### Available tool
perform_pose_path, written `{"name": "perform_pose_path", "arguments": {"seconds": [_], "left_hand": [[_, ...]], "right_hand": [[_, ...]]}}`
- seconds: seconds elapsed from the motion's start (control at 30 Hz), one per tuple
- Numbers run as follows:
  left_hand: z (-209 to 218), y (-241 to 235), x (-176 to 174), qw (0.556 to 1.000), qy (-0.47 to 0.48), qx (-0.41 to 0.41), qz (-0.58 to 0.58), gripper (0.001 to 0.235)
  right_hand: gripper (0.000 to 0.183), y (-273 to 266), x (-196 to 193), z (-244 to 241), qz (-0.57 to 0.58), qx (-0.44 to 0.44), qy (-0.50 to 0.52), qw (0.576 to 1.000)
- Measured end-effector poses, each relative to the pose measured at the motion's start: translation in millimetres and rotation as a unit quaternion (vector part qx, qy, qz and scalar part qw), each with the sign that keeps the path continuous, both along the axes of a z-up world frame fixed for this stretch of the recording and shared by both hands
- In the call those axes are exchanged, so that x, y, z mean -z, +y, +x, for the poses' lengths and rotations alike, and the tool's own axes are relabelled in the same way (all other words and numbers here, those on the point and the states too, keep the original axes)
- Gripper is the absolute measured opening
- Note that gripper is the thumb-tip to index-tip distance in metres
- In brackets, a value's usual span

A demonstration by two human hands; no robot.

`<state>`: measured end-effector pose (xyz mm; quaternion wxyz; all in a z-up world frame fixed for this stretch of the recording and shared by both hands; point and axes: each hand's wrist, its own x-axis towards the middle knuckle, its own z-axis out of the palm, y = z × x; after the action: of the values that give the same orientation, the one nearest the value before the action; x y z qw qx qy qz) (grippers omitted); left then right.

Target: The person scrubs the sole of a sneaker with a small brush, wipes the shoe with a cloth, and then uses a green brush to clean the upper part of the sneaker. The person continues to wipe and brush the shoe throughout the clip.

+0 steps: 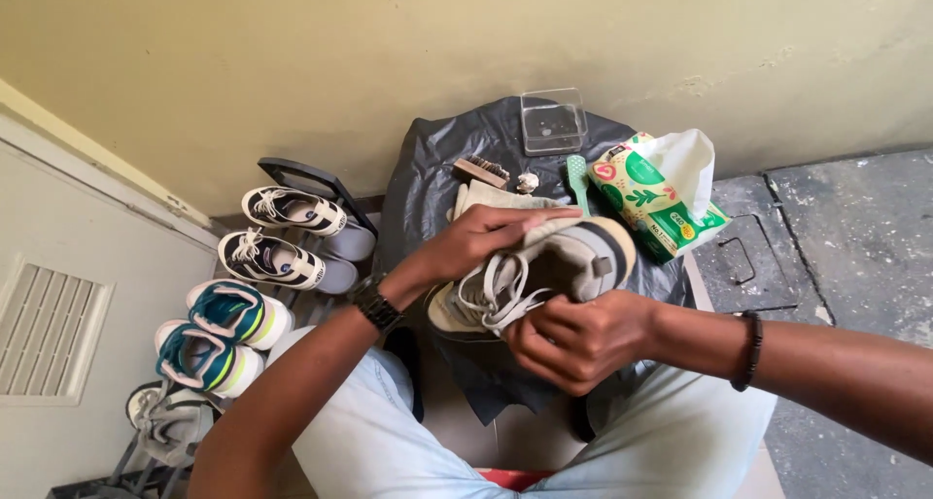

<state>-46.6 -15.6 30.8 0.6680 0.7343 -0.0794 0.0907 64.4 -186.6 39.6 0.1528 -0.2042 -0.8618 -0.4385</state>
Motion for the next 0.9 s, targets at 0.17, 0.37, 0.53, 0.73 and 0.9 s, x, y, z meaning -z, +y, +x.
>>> {"name": "perform_pose_path", "arguments": {"seconds": [0.17, 0.37, 0.53, 0.73, 0.9], "left_hand": [[-24, 10, 22, 0.998, 0.017, -0.048, -0.034, 0.038], [-43, 16, 41, 0.994, 0.006, -0.104, -0.021, 0.036], [-56, 19, 54, 0.984, -0.033, -0.161, -0.071, 0.036], [-61, 19, 62, 0.947, -0.11, -0.281, -0.112, 0.04], [-45, -8, 63, 0.927, -0.168, -0.323, -0.095, 0.052]], "right_hand": [[0.029, -8, -22, 3, 0.0, 0.034, 0.02, 0.999], [0.022, -14, -31, 12, 0.009, 0.099, 0.054, 0.994], [0.033, -24, -10, 41, -0.002, 0.153, 0.118, 0.981], [0.025, -27, 18, 54, -0.001, 0.243, 0.296, 0.924], [0.02, -24, 40, 36, -0.105, 0.324, 0.698, 0.63]]}}
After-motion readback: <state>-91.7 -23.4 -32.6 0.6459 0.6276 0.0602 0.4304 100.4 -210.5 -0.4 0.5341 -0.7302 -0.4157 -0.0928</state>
